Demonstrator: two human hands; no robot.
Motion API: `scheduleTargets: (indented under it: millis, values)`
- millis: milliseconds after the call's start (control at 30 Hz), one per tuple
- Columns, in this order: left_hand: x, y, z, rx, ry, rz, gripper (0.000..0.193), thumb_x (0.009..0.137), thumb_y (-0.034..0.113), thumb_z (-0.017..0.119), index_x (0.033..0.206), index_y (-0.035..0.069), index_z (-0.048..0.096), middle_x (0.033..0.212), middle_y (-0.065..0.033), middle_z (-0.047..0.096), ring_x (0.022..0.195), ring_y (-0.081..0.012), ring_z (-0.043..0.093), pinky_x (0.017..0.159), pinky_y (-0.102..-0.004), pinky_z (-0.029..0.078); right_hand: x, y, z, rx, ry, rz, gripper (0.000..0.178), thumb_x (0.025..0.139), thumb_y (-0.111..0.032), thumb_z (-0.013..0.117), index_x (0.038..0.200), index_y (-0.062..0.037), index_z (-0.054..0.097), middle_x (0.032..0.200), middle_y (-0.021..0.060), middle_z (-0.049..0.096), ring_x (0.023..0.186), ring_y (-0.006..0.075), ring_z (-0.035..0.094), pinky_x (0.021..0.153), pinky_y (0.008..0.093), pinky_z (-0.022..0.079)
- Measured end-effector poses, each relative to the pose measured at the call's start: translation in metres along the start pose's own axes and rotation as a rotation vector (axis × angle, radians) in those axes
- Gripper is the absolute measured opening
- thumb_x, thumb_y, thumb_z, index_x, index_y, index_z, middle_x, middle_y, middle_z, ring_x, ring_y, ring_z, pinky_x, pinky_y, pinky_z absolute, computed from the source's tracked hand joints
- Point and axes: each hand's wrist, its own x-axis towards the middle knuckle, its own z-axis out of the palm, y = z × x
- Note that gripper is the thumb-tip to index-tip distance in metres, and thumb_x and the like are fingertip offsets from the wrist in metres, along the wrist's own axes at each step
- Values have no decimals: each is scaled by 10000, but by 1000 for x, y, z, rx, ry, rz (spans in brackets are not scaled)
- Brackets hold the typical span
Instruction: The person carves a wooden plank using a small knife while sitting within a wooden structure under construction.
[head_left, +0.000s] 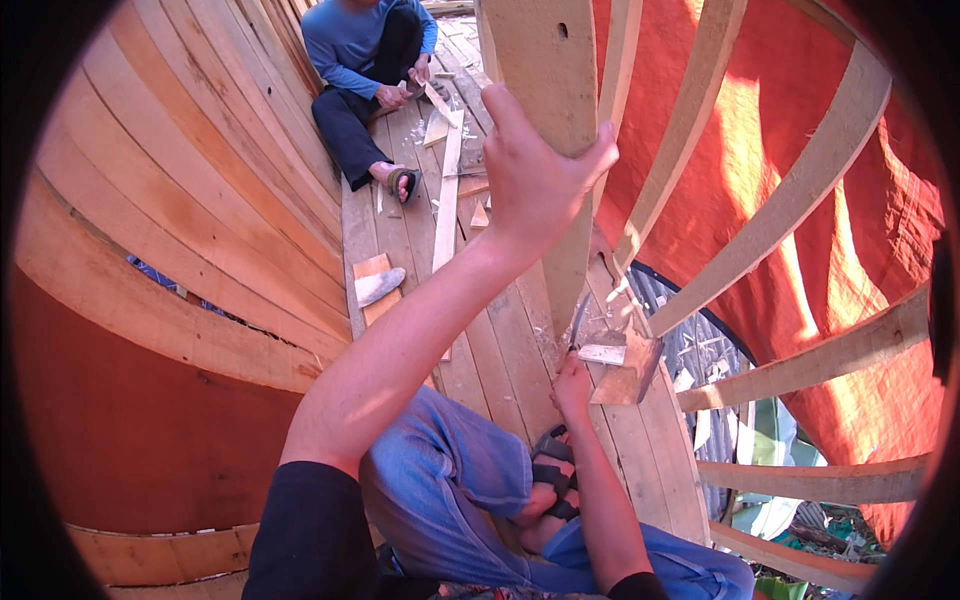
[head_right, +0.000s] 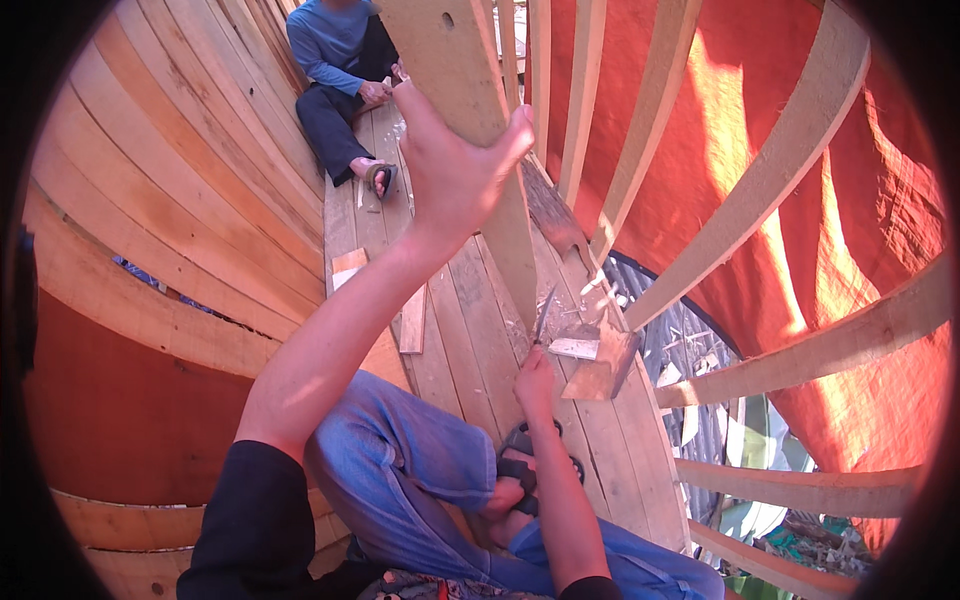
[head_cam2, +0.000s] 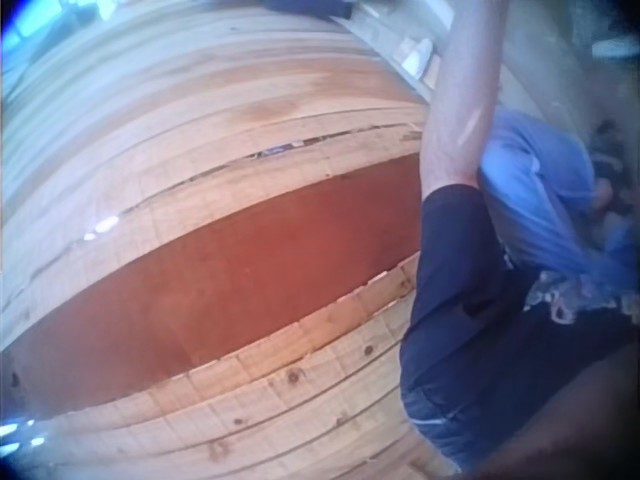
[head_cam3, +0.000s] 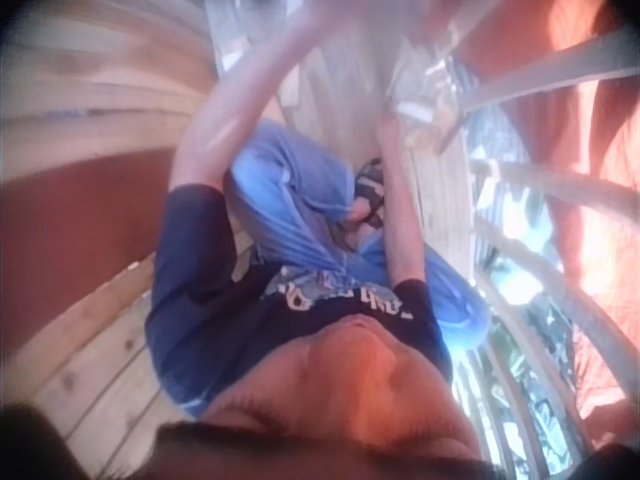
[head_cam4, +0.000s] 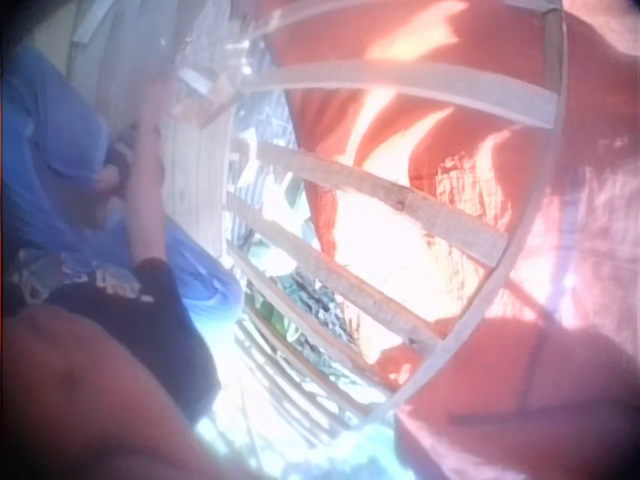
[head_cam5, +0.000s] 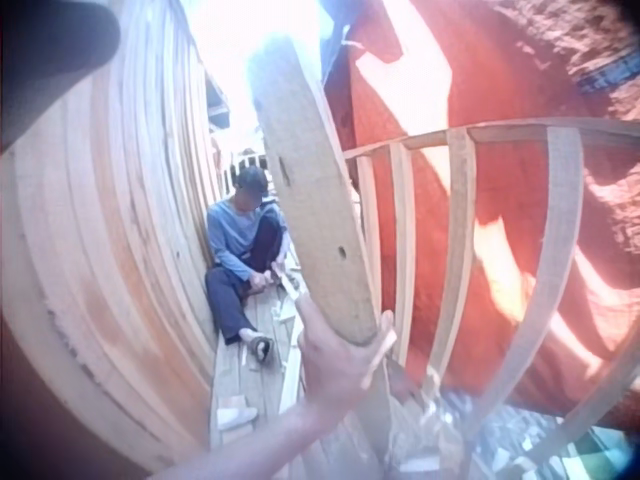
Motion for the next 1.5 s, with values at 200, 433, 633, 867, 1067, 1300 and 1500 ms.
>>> scheduleTargets:
  millis: [200, 433, 633, 867, 1067, 1300, 1500]
  values:
    - [-2, -2, -18, 76, 11, -38, 556, 735, 171, 767, 992, -2, 306, 845, -209, 584, 762, -342, 653, 651, -413, 530, -35, -77, -5, 211, -120, 240, 477, 1018, -442, 332, 784, -55, 482, 524, 34, 431, 374, 113, 411, 332, 263, 309]
    - [3, -6, -10, 19, 9, -59, 556, 732, 178, 763, 997, 4, 306, 856, -210, 589, 790, -348, 656, 665, -413, 536, -13, -25, 5, -62, 8, -120, 497, 1025, -379, 329, 775, -4, 540, 615, 120, 522, 423, 166, 492, 398, 345, 371]
    - [-4, -7, -18, 32, -23, -88, 578, 724, 175, 774, 1006, 4, 300, 883, -222, 585, 806, -360, 654, 675, -418, 543, -27, -50, 2, 201, -160, 162, 490, 1016, -484, 308, 791, -71, 446, 538, 18, 420, 360, 99, 383, 321, 252, 287]
    - [2, -5, -18, 71, 2, -82, 565, 735, 151, 763, 1006, 1, 291, 884, -224, 579, 799, -355, 654, 670, -420, 540, -28, -113, -13, 528, -152, 261, 467, 1011, -483, 311, 833, -69, 432, 538, 26, 414, 372, 118, 390, 333, 278, 302]
    - [2, -10, -15, 49, 6, -44, 563, 733, 164, 762, 997, -8, 296, 861, -221, 571, 778, -354, 647, 671, -425, 529, -27, -81, -12, 373, -157, 374, 486, 1004, -515, 309, 812, -84, 425, 528, 6, 378, 346, 101, 332, 312, 256, 245]
    - [2, -13, -19, 118, 22, 3, 559, 742, 191, 757, 998, -4, 300, 866, -216, 569, 775, -347, 648, 665, -418, 529, -28, -107, -10, 493, -15, 126, 471, 1017, -481, 300, 807, -78, 425, 530, 19, 399, 346, 102, 352, 313, 254, 250]
    - [2, -7, -14, 91, 3, -37, 547, 744, 185, 756, 988, -7, 305, 861, -207, 577, 782, -327, 655, 656, -411, 532, -21, -38, 9, 123, -181, 146, 445, 1029, -417, 314, 817, -56, 465, 537, 29, 432, 396, 112, 416, 350, 269, 315]
